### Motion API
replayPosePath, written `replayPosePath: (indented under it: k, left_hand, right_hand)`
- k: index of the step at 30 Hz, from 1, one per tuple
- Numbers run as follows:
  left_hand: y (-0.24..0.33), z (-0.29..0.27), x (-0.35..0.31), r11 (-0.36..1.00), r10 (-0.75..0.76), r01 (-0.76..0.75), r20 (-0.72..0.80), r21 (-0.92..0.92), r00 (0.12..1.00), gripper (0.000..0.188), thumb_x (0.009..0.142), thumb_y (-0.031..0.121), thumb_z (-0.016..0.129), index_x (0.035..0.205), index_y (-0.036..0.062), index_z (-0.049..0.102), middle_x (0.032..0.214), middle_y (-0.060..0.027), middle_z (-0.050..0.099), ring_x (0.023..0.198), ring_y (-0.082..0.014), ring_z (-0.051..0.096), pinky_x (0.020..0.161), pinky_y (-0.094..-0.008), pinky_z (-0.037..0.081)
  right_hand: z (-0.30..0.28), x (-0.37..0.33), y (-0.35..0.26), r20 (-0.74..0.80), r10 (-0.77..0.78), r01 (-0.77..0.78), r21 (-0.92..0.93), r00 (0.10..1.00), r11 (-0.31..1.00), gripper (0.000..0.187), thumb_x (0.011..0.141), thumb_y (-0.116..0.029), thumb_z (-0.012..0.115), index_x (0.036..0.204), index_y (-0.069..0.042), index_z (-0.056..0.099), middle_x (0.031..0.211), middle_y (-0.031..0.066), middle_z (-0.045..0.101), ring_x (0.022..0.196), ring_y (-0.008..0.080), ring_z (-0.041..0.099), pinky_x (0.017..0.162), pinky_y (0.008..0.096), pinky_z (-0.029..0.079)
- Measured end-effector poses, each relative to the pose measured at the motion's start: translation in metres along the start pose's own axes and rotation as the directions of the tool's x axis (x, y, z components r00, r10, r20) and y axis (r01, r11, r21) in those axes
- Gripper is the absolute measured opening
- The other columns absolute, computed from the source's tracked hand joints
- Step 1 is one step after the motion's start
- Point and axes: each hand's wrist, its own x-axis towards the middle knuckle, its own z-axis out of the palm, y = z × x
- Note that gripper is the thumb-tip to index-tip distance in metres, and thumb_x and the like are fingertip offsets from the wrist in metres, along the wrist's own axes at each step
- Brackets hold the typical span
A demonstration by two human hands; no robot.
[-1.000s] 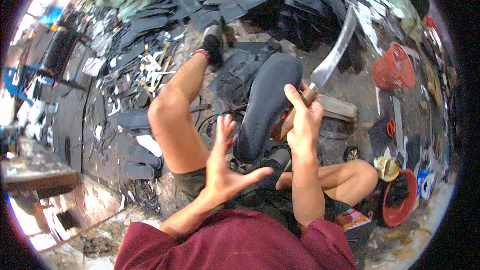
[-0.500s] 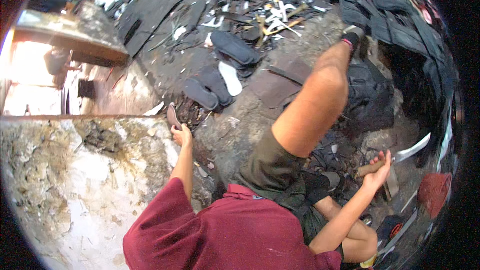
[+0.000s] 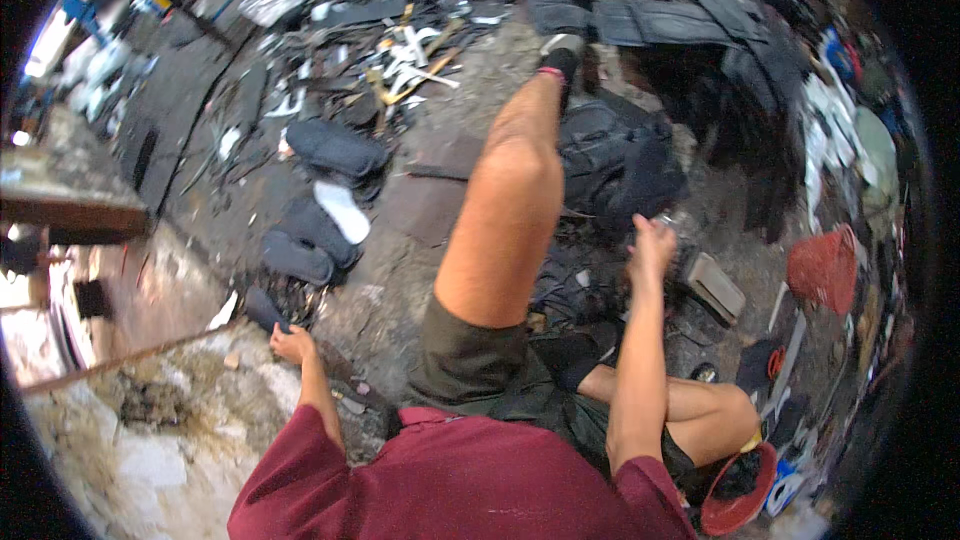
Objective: The person sits on the floor and uses a curved blade to cut a black rubber sole into strips. They repeatedly pick up the sole, slice off narrow strips, and drop the pieces onto the surrounding pile of rubber scraps.
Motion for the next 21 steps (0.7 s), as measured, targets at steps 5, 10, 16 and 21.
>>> replayPosePath:
  k: [5, 10, 16, 21]
  left_hand:
    - [0.175, -0.070, -0.059, 0.665, 0.333, -0.131, 0.135, -0.736, 0.933, 0.032, 0.091, 0.009, 0.066, 0.123, 0.0058, 0.066, 0.136, -0.0152, 0.050, 0.112, -0.0244, 0.059, 0.082, -0.0336, 0.054]
    - [0.325, -0.219, -0.100, 0.025, 0.538, -0.112, -0.081, -0.993, 0.839, 0.046, 0.090, 0.006, 0.068, 0.132, -0.0049, 0.053, 0.138, -0.0156, 0.052, 0.118, -0.0237, 0.058, 0.100, -0.0362, 0.048]
    - [0.410, -0.327, -0.196, -0.057, 0.905, 0.716, 0.266, -0.696, 0.332, 0.061, 0.085, 0.012, 0.076, 0.138, -0.0026, 0.049, 0.139, -0.0189, 0.051, 0.126, -0.0264, 0.052, 0.108, -0.0403, 0.041]
    - [0.413, -0.325, -0.198, 0.544, 0.794, 0.708, 0.548, -0.450, -0.261, 0.049, 0.088, 0.021, 0.075, 0.128, 0.0011, 0.057, 0.115, -0.0082, 0.067, 0.100, -0.0172, 0.065, 0.090, -0.0343, 0.053]
  right_hand:
    - [0.045, -0.010, -0.013, -0.114, -0.055, -0.022, -0.589, 0.992, 0.808, 0.072, 0.063, -0.040, 0.089, 0.111, 0.000, 0.053, 0.108, 0.0238, 0.063, 0.104, 0.0399, 0.062, 0.087, 0.0497, 0.050]
    - [-0.007, -0.036, -0.034, -0.098, 0.009, -0.022, -0.131, 0.995, 0.991, 0.053, 0.072, -0.031, 0.080, 0.111, -0.001, 0.057, 0.107, 0.0174, 0.066, 0.101, 0.0319, 0.065, 0.083, 0.0427, 0.054]
    - [-0.126, -0.196, -0.132, 0.708, -0.045, -0.520, 0.559, 0.705, 0.646, 0.052, 0.093, -0.049, 0.059, 0.111, -0.001, 0.059, 0.094, 0.0128, 0.067, 0.079, 0.0206, 0.067, 0.067, 0.0338, 0.055]
    - [-0.172, -0.208, -0.081, 0.421, 0.199, -0.237, 0.041, 0.885, 0.971, 0.034, 0.102, -0.025, 0.054, 0.128, -0.003, 0.052, 0.079, 0.0065, 0.062, 0.052, 0.0087, 0.049, 0.051, 0.0228, 0.043]
